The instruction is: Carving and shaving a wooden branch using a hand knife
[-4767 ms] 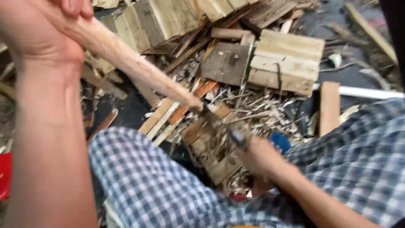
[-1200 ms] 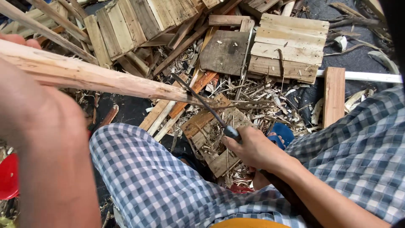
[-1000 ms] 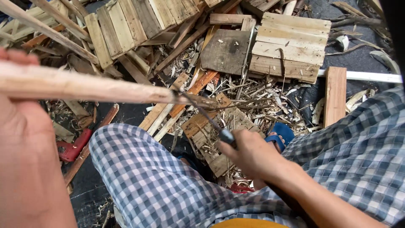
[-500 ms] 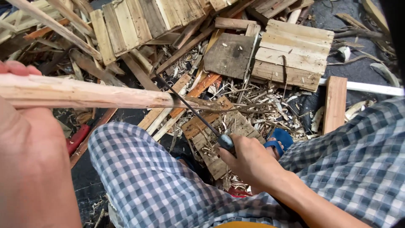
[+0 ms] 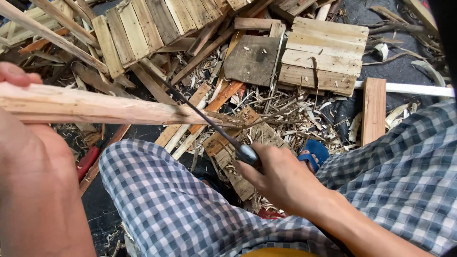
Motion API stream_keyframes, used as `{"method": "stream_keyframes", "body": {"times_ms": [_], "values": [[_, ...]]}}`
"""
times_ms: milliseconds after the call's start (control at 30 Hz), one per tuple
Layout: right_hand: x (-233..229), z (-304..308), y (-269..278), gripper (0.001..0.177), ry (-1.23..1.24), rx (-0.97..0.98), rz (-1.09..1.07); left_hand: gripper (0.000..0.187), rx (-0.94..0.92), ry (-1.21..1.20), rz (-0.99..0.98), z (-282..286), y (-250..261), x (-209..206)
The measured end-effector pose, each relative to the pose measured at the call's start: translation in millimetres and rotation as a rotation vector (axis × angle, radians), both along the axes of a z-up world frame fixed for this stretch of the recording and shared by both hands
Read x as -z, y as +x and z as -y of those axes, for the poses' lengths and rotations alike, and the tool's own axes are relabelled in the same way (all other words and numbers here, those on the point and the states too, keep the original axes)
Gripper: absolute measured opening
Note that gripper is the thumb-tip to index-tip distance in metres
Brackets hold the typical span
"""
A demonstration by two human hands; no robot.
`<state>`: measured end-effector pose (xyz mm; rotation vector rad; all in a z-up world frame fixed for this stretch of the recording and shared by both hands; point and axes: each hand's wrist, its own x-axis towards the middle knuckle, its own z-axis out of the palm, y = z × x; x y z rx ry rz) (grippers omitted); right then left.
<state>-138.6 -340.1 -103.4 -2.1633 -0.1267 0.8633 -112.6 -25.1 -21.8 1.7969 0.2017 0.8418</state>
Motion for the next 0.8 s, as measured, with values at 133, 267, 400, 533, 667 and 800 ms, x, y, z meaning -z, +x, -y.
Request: {"method": "stream_keyframes", "body": {"times_ms": [133,267,400,533,667,800], "values": [[-11.4,-8.6,10.2,0.021,0.044,-0.001,0.119,0.014,0.021,-0.054,0.077,-33.9,3.5,12.2],[63.6,-19.6,22.1,0.02,-0.03,-0.036,-0.046,0.018,0.014,-0.233,0.21,-19.1,-3.2,5.4],[44.2,-18.5,17.4,0.018,-0.083,-0.006,0.096,0.02,-0.046,-0.143,0.048,-26.1,-2.6,7.6],[2.6,-17.8,11.8,0.018,-0.123,0.003,0.146,0.017,-0.013,-0.03,0.079,-10.0,5.3,5.7],[55.3,-19.2,21.9,0.016,-0.076,0.004,0.122,0.019,0.02,-0.129,0.155,8.7,4.5,-4.2],[38.9,-20.3,17.3,0.016,-0.08,-0.003,0.131,0.018,0.009,-0.085,0.104,7.6,-1.0,-4.6]]}}
